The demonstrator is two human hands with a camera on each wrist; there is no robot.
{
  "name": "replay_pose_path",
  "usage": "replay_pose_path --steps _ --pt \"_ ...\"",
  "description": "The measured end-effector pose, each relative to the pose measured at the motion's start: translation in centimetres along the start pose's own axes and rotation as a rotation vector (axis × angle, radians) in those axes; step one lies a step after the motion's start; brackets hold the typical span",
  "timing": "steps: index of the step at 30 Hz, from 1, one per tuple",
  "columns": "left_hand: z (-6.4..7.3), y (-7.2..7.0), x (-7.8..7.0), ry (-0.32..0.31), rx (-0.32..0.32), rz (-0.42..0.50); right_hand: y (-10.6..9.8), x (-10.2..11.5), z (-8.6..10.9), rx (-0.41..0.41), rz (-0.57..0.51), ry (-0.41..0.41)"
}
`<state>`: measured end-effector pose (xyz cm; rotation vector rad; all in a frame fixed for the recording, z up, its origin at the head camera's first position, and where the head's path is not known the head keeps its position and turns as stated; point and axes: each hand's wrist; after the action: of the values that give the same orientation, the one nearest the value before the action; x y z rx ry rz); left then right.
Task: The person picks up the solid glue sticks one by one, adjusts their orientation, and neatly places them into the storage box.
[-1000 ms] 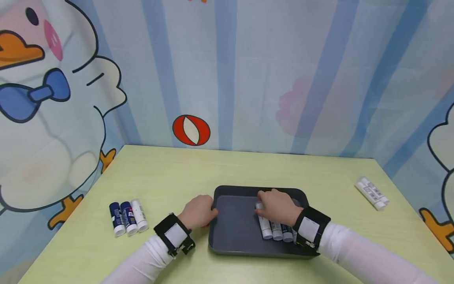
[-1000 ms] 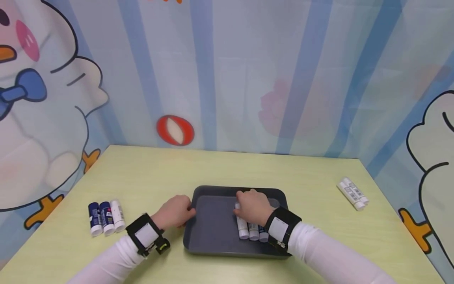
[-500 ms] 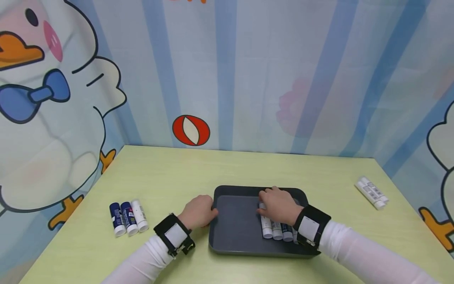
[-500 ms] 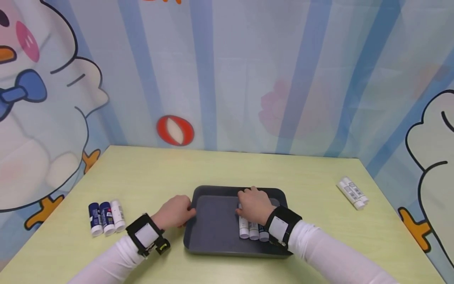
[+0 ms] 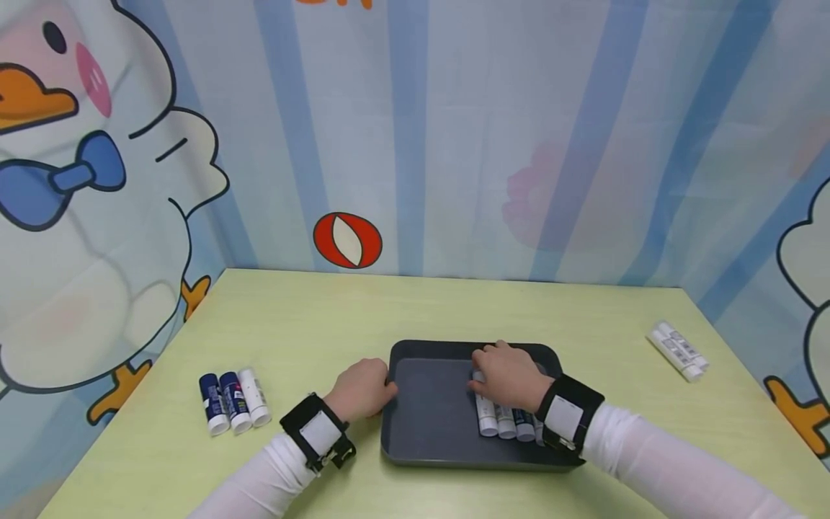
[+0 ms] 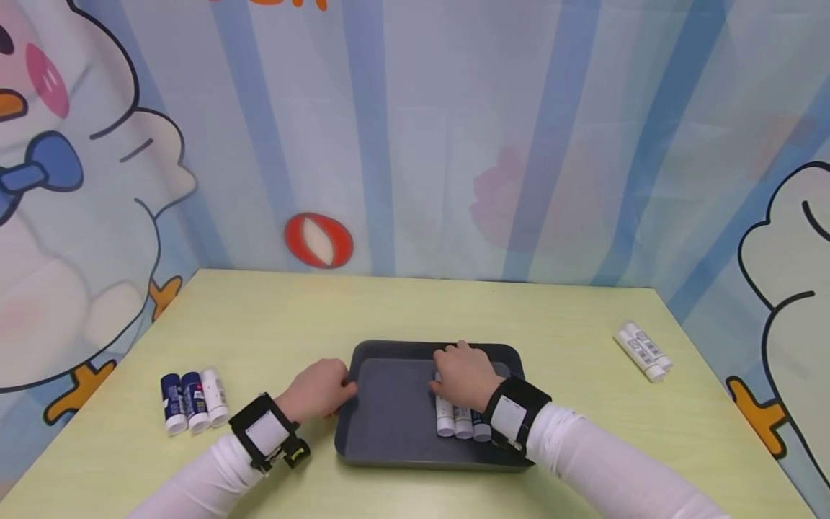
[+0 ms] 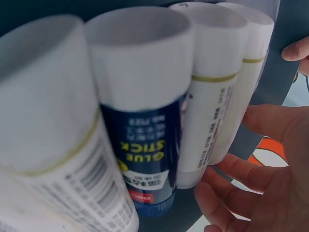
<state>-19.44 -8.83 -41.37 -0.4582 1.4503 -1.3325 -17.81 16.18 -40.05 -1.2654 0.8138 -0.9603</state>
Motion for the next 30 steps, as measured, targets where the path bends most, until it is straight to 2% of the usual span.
replay_pose_path --steps 7,12,17,21,25,30 --pt "-0.1 0.3 0.1 0.012 -0.010 0.008 -0.1 -0.1 0.1 0.001 0.002 0.003" --pt "-0.2 0.5 0.3 0.017 -0.013 0.017 -0.6 -0.4 0.4 -0.005 -0.044 0.002" --pt "-0.2 0.7 0.4 0.021 -0.023 0.025 -1.7 -1.7 1.4 -0.098 -0.162 0.031" --pt "-0.2 0.7 0.4 0.023 -0.031 0.027 -2.8 -4.1 2.9 -0.247 -0.292 0.063" --pt "-0.2 0.6 0.4 0.027 -0.035 0.034 -3.4 -7.9 4.8 -0.375 -0.381 0.140" --pt "-0.1 0.6 0.5 0.031 -0.044 0.031 -2.8 -13.3 7.6 -0.429 -0.433 0.274"
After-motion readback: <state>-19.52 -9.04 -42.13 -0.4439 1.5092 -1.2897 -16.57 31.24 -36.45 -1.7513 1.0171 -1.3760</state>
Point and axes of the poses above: each hand's wrist, its own z-axis away from the middle knuckle, its own y-axis out of the palm, x = y × z, and after that the axes turned 9 degrees about x, right-handed
